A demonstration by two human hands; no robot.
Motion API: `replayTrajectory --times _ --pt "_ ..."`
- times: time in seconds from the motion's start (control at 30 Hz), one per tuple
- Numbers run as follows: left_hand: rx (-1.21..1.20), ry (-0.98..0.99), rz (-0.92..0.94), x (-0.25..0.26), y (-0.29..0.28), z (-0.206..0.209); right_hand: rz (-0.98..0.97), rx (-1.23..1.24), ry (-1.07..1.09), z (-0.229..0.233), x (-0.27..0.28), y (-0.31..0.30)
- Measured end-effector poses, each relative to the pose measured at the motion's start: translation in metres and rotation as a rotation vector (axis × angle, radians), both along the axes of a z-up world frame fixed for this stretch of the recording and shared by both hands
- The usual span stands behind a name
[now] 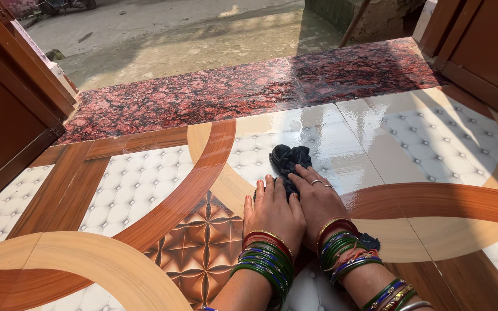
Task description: The person wipes a patterned tiled floor with a dark cloth, moving across the surface in a repetitive motion. They briefly dip the cloth into a bucket of water to wet it before continuing to wipe the floor near a doorway.
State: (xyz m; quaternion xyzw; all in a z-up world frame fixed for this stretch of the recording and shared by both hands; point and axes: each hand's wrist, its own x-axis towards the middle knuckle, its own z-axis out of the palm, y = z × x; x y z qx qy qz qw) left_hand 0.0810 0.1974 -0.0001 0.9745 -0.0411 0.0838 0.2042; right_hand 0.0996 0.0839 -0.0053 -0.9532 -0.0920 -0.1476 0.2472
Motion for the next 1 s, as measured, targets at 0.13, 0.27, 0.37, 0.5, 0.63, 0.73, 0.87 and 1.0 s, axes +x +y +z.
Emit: replayTrajectory --times 0.13,0.27,0.37,0.5,0.63,0.73,0.87,1.0 --pt "-0.020 -0.008 -0.124 0.021 -0.045 -0.009 -0.140 -0.061 0.037 -0.008 0.008 -0.044" --pt "-0.054 0.088 -0.297 0.041 -0.095 0.003 -0.286 -0.031 0.007 -0.010 0.007 -0.108" --pt "-0.092 0.099 -0.373 0.047 -0.113 0.006 -0.444 -0.022 0.054 -0.011 -0.002 -0.142" --pt "-0.083 0.128 -0.431 0.043 -0.120 0.002 -0.554 -0.043 0.145 -0.015 -0.027 -0.153" --pt "-0.056 0.123 -0.485 0.016 -0.127 -0.012 -0.584 -0.113 0.065 -0.033 -0.062 -0.152" --pt "0.007 0.131 -0.541 -0.002 -0.121 -0.017 -0.662 -0.148 0.093 -0.041 -0.081 -0.146" --pt "0.030 0.214 -0.510 -0.009 -0.100 -0.008 -0.732 -0.194 0.221 -0.032 -0.084 -0.132" --pt "-0.021 0.222 -0.400 0.006 -0.082 0.000 -0.695 -0.187 0.232 -0.014 -0.048 -0.120"
